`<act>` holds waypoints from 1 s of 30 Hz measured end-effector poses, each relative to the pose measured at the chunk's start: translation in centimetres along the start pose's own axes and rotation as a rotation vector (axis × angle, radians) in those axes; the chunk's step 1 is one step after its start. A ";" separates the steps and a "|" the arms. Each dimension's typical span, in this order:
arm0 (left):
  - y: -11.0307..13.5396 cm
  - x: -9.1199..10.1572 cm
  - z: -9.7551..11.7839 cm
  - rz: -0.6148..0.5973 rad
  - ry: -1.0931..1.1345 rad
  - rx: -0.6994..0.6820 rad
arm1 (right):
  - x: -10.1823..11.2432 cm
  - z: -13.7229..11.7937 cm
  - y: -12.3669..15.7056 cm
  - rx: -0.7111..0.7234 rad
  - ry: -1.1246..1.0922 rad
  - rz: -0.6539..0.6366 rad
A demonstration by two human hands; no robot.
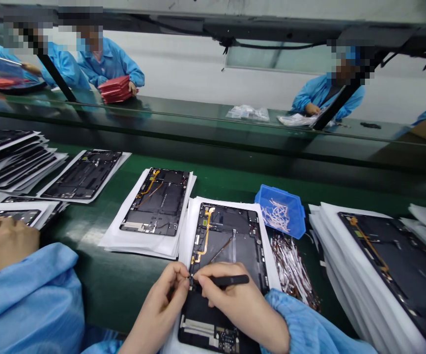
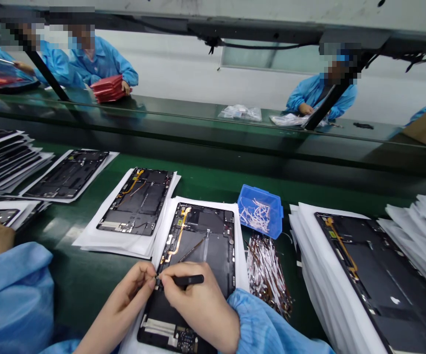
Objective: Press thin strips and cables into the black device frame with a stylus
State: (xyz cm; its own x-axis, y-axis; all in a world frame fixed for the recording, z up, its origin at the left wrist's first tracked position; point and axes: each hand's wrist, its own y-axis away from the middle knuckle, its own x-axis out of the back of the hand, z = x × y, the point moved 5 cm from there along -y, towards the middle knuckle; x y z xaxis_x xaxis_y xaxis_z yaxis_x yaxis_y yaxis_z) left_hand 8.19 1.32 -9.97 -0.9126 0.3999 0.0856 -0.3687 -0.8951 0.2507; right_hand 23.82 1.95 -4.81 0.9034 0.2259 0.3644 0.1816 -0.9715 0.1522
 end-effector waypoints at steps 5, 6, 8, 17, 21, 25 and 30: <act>0.2 -0.3 -0.3 0.056 -0.108 -0.020 | 0.1 -0.2 -0.1 0.004 0.000 0.003; 0.3 -0.3 -0.2 0.063 -0.132 -0.034 | 0.1 -0.2 -0.1 0.003 0.005 0.001; 0.3 -0.4 0.2 0.075 -0.169 -0.067 | 0.1 -0.2 0.0 -0.002 0.013 -0.003; 0.1 -0.3 0.7 0.083 -0.199 -0.103 | 0.1 0.2 0.0 0.008 0.026 0.023; 0.3 0.9 -0.1 0.083 -0.207 -0.046 | 0.4 0.7 0.2 -0.026 -0.021 0.069; 0.4 2.5 -0.1 0.194 -0.206 -0.009 | 0.7 -0.4 0.6 0.063 0.014 0.127; -0.1 1.3 1.4 0.094 0.132 0.029 | 0.7 -1.3 0.8 0.156 0.021 0.162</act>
State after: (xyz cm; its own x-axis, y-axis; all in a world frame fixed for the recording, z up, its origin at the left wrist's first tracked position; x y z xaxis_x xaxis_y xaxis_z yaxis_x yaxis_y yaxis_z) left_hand 7.27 2.20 -8.58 -0.9588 0.2837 -0.0173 -0.2773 -0.9203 0.2759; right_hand 24.05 1.42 -3.26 0.9176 0.0658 0.3921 0.0943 -0.9941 -0.0536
